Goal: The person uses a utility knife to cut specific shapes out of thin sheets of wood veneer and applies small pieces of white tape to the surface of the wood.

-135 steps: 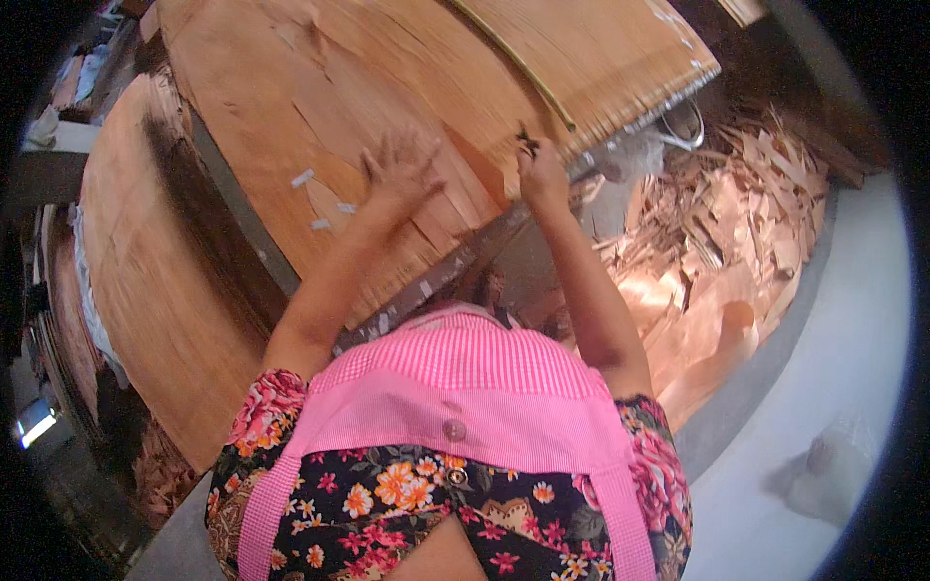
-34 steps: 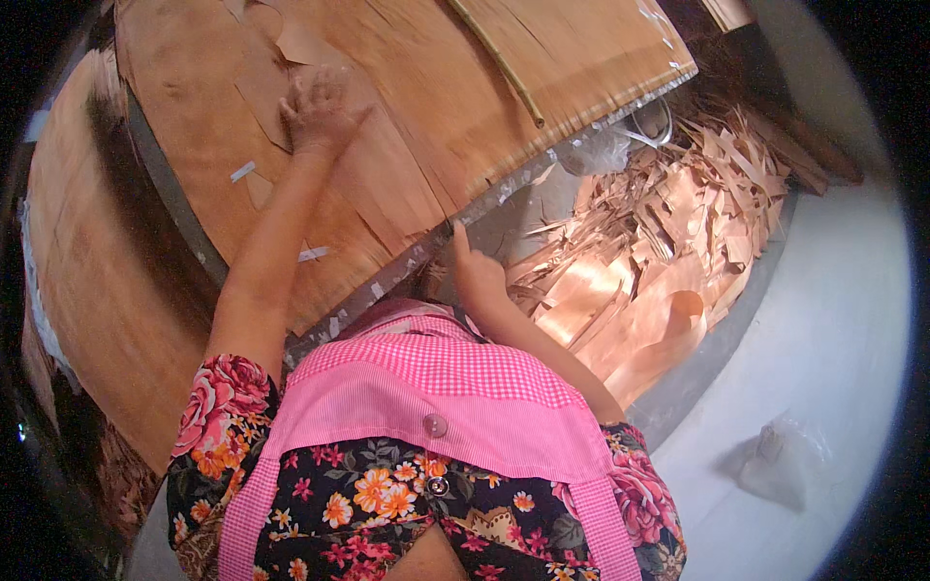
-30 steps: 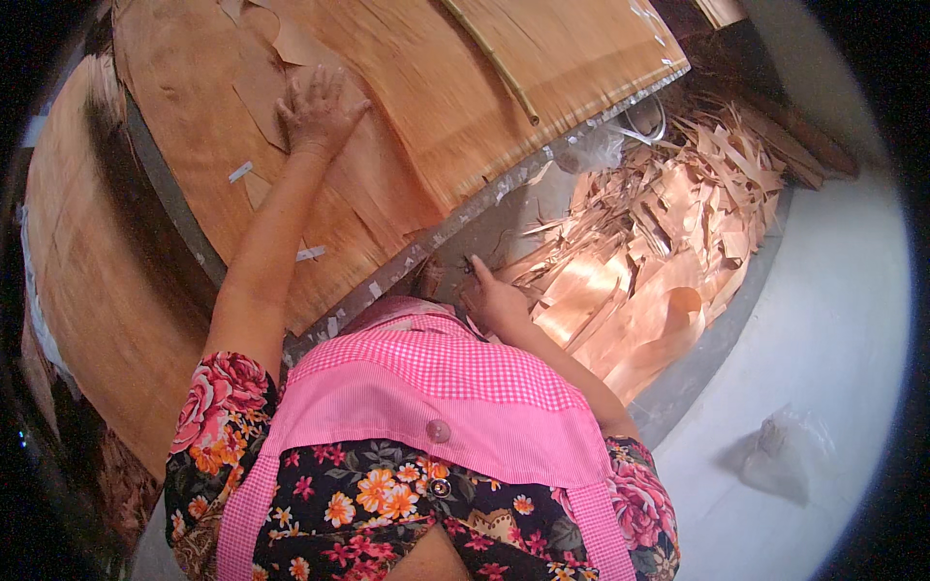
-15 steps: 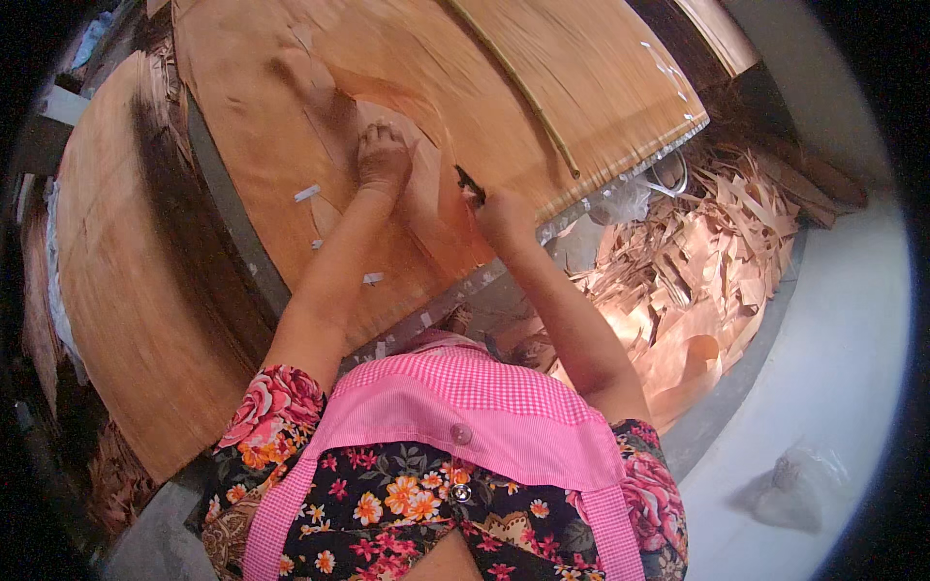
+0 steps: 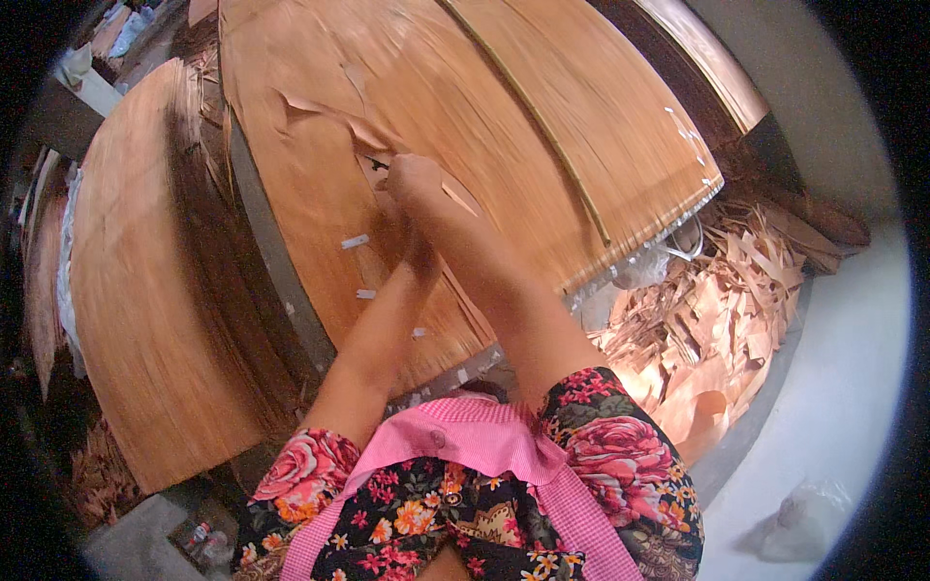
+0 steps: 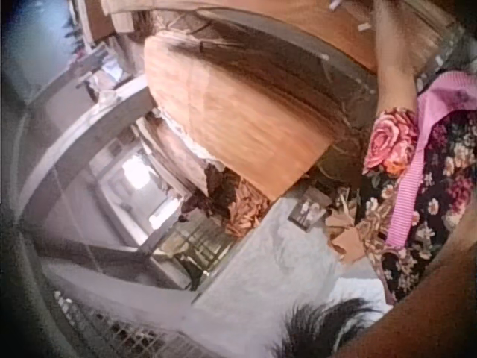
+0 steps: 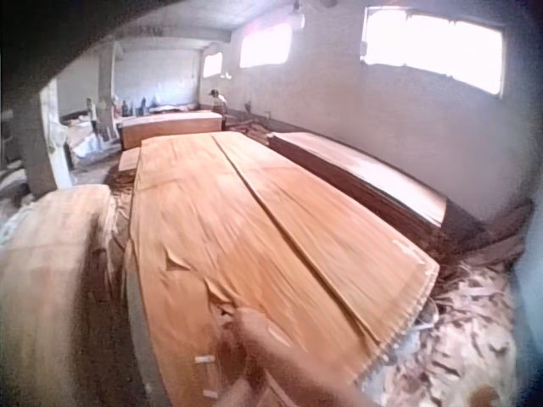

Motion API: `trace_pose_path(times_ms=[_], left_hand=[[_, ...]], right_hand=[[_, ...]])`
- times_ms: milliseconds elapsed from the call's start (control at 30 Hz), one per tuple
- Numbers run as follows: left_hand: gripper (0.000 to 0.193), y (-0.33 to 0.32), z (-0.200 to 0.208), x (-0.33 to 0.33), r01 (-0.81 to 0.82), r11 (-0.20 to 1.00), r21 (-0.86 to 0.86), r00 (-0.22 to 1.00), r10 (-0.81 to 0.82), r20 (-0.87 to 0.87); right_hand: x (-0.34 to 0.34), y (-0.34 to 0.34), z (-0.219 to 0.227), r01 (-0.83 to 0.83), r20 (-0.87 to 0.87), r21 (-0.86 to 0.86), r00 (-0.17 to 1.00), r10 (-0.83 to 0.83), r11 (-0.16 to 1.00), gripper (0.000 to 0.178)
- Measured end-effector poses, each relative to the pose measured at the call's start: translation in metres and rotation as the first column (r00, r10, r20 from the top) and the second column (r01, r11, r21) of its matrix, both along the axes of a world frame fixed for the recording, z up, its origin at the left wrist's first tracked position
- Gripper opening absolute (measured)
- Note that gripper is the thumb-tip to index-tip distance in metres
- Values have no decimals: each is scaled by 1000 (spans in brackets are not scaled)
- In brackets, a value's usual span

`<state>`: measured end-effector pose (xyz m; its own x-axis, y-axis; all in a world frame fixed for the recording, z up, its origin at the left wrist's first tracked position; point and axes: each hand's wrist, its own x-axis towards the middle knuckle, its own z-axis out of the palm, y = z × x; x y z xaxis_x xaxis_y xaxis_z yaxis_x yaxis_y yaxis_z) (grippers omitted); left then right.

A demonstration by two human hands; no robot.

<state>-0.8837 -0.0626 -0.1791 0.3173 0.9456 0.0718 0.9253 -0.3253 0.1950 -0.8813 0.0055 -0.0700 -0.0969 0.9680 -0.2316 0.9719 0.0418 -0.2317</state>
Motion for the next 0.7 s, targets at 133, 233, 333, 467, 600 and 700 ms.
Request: trace_pose_path(times_ms=[133, 233, 333, 467, 600, 700], left_hand=[[40, 0, 1, -5, -20, 1000, 9, 1000, 20, 13], [40, -2, -3, -6, -32, 999, 11, 999, 31, 25], [39, -4, -4, -1, -26, 1000, 16, 999, 26, 37], [39, -9, -4, -1, -6, 1000, 21, 998, 5, 69], [39, -16, -4, -18, 10, 999, 47, 969, -21, 247], [38, -33, -4, -31, 18, 998, 61, 915, -40, 401]], right_hand=[[-21, 6, -22, -45, 40, 96, 998, 41, 994, 18], [-28, 8, -15, -66, 82, 75, 995, 60, 995, 16], [-32, 7, -15, -63, 116, 111, 992, 50, 992, 19], [-24, 13, -30, 101, -45, 173, 995, -94, 980, 27], [-28, 8, -17, -77, -147, -72, 987, 66, 994, 26], [-65, -43, -30, -457, -994, -44, -73, -87, 889, 42]])
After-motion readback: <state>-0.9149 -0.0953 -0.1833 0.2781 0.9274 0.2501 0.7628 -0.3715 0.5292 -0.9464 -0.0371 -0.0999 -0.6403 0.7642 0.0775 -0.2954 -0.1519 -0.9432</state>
